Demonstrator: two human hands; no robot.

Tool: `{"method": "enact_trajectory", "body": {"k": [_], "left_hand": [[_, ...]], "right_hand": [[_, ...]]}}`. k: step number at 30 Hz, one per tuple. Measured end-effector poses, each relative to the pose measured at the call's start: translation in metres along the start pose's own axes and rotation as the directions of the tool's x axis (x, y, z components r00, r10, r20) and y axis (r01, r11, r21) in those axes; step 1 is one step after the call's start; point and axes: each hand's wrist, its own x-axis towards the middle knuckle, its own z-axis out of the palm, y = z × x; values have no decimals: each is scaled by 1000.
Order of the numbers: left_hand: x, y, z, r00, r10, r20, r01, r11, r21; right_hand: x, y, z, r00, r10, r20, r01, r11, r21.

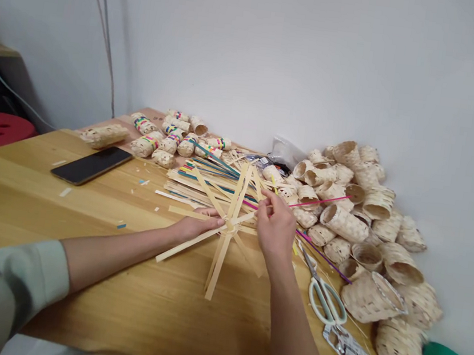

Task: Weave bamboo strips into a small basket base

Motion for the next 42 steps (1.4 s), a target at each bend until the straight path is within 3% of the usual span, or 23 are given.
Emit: {"method": "enact_trajectory", "body": {"k": [3,9,16,22,25,29,31,33,39,42], "left_hand": [[0,-1,-1,1000,4,-8,-4,1000,17],[-2,-1,0,1000,5,-5,-5,1000,22],[-1,0,0,997,38,61,-43,995,88],[0,4,1,998,14,67,-24,990,139],[-1,6,1,998,-10,70,2,994,110],[-1,5,1,997,-65,40,64,997,34],[-1,5,1,997,-73,33,73,997,0],[-1,5,2,997,-76,12,77,997,-14],[0,5,1,998,-56,10,57,998,-12],[3,2,-1,999,-47,15,47,999,2]], "right_hand": [[-1,2,-3,1000,13,8,-13,1000,-14],[-1,3,2,1000,7,16,-4,972,-234],[3,-1,6,958,73,276,-55,996,-73],[12,-2,0,963,55,264,-1,980,-201],[15,-2,-3,910,99,403,-108,994,-1],[14,-3,-6,779,203,593,-381,904,192],[13,-4,-7,756,209,620,-428,875,226],[11,-5,-6,765,219,605,-431,873,229],[4,-6,3,850,248,465,-361,916,173],[0,-5,5,838,228,495,-379,897,228]]}}
